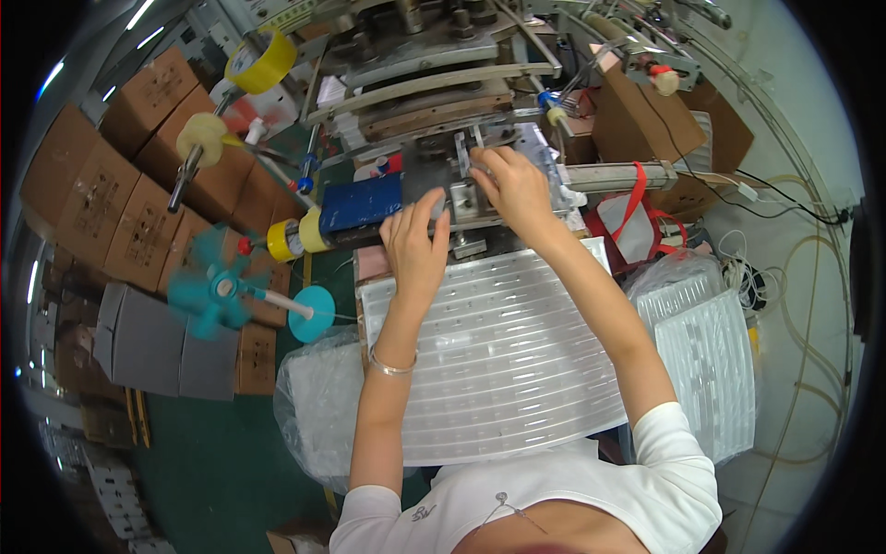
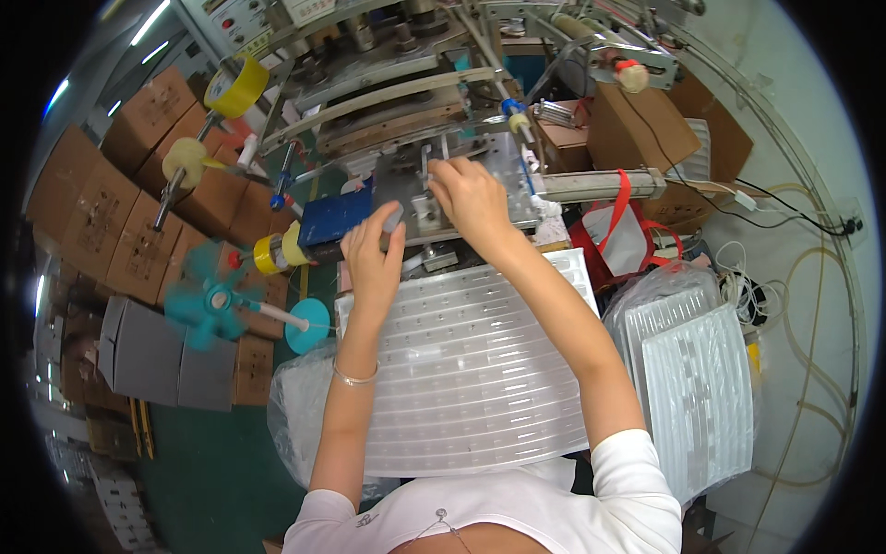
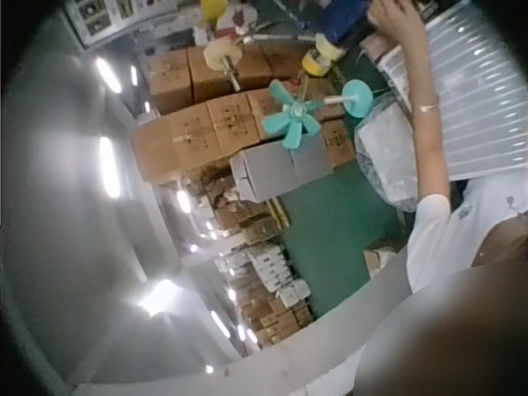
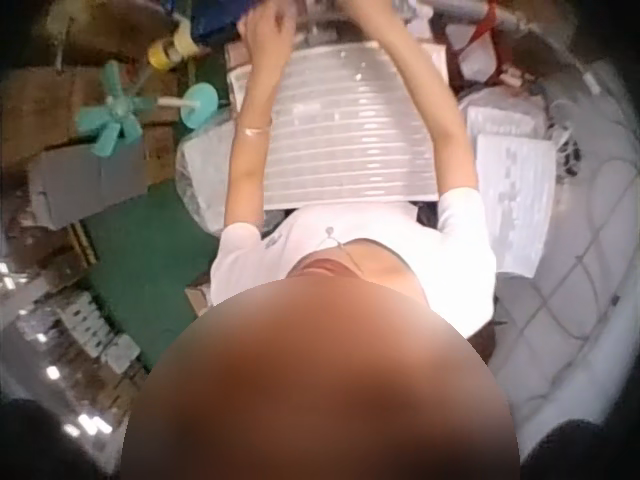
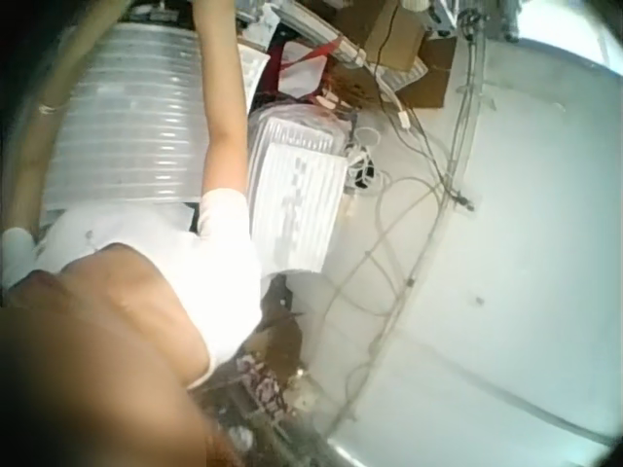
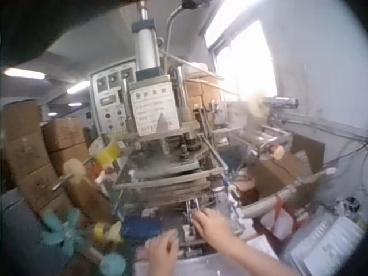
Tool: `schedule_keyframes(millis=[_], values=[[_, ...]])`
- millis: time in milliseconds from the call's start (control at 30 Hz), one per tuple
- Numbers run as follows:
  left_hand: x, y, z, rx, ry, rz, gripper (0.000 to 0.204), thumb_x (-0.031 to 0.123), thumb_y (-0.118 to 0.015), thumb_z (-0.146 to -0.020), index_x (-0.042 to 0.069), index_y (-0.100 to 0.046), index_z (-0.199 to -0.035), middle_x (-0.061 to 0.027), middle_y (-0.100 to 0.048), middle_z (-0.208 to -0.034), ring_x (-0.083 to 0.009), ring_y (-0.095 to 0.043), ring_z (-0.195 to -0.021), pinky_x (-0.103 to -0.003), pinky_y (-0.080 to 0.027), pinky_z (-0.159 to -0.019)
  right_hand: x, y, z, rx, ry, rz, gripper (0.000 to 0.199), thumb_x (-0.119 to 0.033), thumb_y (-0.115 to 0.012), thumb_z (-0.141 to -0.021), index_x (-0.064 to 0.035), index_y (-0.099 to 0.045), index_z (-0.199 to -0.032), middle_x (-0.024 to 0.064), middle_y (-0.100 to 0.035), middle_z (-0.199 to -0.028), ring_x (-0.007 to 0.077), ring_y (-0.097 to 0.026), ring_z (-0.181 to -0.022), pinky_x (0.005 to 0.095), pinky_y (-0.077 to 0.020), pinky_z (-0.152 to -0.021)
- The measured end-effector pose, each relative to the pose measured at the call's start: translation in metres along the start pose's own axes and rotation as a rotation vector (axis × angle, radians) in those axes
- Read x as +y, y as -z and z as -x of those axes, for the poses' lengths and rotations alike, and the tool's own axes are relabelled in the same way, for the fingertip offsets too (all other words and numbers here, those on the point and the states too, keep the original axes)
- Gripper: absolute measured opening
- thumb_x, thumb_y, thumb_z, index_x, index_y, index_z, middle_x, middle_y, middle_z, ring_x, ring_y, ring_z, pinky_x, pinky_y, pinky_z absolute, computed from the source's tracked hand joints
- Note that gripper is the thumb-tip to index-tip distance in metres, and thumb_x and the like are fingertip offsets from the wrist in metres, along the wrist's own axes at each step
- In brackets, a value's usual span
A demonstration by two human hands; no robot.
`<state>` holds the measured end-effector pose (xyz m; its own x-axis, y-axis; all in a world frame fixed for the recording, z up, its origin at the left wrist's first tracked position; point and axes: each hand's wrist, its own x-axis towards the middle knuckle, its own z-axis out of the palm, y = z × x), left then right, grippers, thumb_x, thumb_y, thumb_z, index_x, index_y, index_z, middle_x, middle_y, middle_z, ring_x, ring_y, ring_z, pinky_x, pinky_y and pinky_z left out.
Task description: Manually assembling or inspecting plastic grid-like trays at a workstation.
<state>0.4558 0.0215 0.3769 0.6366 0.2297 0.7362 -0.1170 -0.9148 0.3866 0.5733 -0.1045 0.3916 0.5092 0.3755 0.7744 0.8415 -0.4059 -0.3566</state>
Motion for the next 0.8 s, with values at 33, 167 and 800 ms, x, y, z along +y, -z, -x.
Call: schedule_keyframes(millis=[33,167,800], values=[[-0.003,0.014,0.011,-0.023,0.096,0.089,0.028,0.014,-0.064,-0.080,0.009,-0.060,-0.107,-0.0074,-0.061,-0.093,-0.0232,-0.055,-0.080,-0.036,-0.039,-0.080,0.002,-0.014,-0.005,-0.018,0.015,-0.032,0.018,-0.015,-0.064,-0.080,-0.0068,-0.062,-0.095,0.0102,-0.063,-0.091,0.0290,-0.062,-0.083,0.0377,-0.0491,-0.068],[-0.004,0.048,0.038,0.092,0.292,0.223,0.024,0.013,-0.066,-0.081,0.004,-0.060,-0.102,-0.0087,-0.059,-0.084,-0.0178,-0.056,-0.062,-0.029,-0.046,-0.059,0.019,-0.037,-0.006,0.007,0.012,0.068,0.017,-0.016,-0.060,-0.082,-0.0043,-0.063,-0.093,0.0141,-0.064,-0.088,0.0323,-0.060,-0.081,0.0409,-0.0466,-0.072],[-0.006,0.052,0.072,0.161,0.484,0.575,0.014,0.016,-0.059,-0.080,0.004,-0.052,-0.083,-0.0081,-0.056,-0.067,-0.0143,-0.052,-0.056,-0.030,-0.040,-0.051,-0.061,0.005,0.160,-0.840,0.271,-0.212,0.028,-0.005,-0.064,-0.075,-0.0117,-0.063,-0.102,0.0088,-0.056,-0.097,0.0271,-0.057,-0.085,0.0361,-0.0497,-0.068]])
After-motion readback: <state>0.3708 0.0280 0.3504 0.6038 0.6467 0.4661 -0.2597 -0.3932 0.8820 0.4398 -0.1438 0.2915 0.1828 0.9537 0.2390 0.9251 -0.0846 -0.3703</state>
